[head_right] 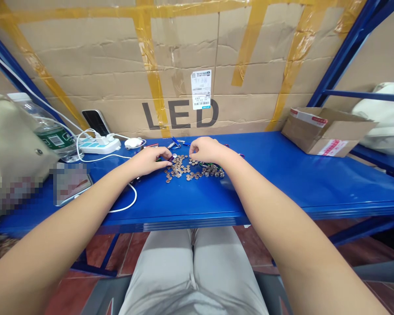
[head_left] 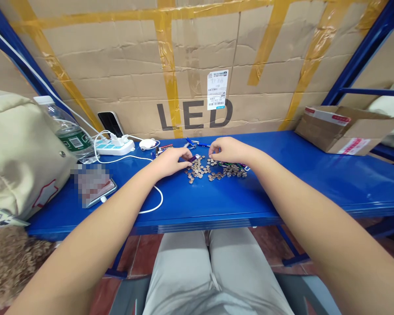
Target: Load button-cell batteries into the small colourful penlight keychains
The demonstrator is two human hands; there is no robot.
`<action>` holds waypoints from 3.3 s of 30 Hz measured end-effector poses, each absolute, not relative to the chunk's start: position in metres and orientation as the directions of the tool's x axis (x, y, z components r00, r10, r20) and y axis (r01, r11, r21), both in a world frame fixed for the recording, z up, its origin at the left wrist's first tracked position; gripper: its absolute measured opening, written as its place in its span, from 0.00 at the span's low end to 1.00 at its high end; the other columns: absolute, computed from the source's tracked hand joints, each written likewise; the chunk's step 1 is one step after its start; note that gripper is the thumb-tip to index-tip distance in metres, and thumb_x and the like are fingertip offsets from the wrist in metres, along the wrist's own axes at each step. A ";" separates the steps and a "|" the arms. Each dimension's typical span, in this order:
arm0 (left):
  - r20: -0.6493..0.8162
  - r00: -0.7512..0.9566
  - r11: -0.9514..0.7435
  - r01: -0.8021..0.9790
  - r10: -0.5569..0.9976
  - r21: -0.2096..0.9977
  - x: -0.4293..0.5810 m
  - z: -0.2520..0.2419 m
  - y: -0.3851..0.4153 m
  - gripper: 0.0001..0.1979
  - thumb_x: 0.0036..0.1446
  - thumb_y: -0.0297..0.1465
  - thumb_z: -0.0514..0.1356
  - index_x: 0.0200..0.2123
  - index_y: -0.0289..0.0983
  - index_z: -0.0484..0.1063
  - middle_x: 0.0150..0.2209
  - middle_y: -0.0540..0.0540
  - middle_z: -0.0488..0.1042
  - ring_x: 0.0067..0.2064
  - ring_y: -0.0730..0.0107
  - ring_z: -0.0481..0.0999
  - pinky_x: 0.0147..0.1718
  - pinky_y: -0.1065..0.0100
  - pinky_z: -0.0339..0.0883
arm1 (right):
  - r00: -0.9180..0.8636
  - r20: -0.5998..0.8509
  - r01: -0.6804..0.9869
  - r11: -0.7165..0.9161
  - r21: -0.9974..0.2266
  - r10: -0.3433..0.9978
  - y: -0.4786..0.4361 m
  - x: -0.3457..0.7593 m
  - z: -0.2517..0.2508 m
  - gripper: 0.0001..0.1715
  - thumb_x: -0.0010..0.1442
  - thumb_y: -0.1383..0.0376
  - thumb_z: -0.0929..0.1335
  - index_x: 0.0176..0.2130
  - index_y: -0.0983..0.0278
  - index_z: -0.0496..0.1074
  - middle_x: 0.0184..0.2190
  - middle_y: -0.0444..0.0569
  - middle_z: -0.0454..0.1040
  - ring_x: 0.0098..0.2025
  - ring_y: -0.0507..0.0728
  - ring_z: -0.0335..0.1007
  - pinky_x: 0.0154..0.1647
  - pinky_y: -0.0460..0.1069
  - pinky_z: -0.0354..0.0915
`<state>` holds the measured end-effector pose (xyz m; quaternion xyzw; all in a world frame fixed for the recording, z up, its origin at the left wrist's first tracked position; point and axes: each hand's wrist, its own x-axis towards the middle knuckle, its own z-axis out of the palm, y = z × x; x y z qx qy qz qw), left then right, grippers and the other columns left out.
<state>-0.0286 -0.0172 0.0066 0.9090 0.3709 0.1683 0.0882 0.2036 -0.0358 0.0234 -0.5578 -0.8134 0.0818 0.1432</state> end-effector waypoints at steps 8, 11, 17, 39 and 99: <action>0.237 0.663 -0.704 0.656 0.710 0.273 -0.027 0.008 -0.019 0.09 0.56 0.33 0.61 0.40 0.38 0.72 0.42 0.47 0.79 0.44 0.64 0.77 0.45 0.63 0.67 | -0.332 0.095 0.941 0.336 -0.028 0.938 -0.027 0.195 0.009 0.15 0.55 0.57 0.66 0.39 0.59 0.79 0.42 0.53 0.77 0.45 0.64 0.70 0.43 0.55 0.60; 0.224 0.661 -0.697 0.660 0.716 0.281 -0.027 0.008 -0.020 0.09 0.56 0.32 0.60 0.41 0.38 0.72 0.43 0.46 0.79 0.44 0.64 0.76 0.45 0.64 0.67 | -0.319 0.075 0.943 0.324 -0.073 0.945 -0.028 0.190 0.007 0.12 0.54 0.61 0.66 0.36 0.59 0.78 0.38 0.50 0.78 0.42 0.62 0.71 0.41 0.54 0.59; 0.236 0.668 -0.708 0.649 0.706 0.280 -0.029 0.006 -0.016 0.09 0.56 0.33 0.61 0.41 0.37 0.72 0.42 0.46 0.79 0.44 0.64 0.76 0.45 0.64 0.67 | -0.369 0.269 0.876 0.429 -0.219 0.890 -0.029 0.190 0.011 0.11 0.55 0.61 0.68 0.36 0.63 0.77 0.33 0.49 0.75 0.35 0.56 0.68 0.35 0.49 0.58; 0.256 0.642 -0.691 0.655 0.723 0.308 -0.030 0.007 -0.015 0.10 0.55 0.38 0.61 0.37 0.38 0.72 0.40 0.46 0.79 0.42 0.62 0.76 0.42 0.62 0.68 | -0.409 0.279 0.810 0.487 -0.326 0.869 -0.036 0.208 0.026 0.11 0.55 0.62 0.69 0.37 0.64 0.78 0.28 0.46 0.73 0.30 0.52 0.64 0.31 0.48 0.58; 0.224 0.611 -0.647 0.674 0.760 0.357 -0.032 0.008 -0.015 0.11 0.55 0.39 0.61 0.37 0.38 0.73 0.40 0.46 0.79 0.43 0.61 0.77 0.43 0.61 0.69 | -0.408 -0.022 0.874 0.383 -0.299 0.913 -0.029 0.241 0.030 0.09 0.50 0.64 0.70 0.34 0.60 0.77 0.38 0.46 0.79 0.39 0.57 0.73 0.38 0.50 0.65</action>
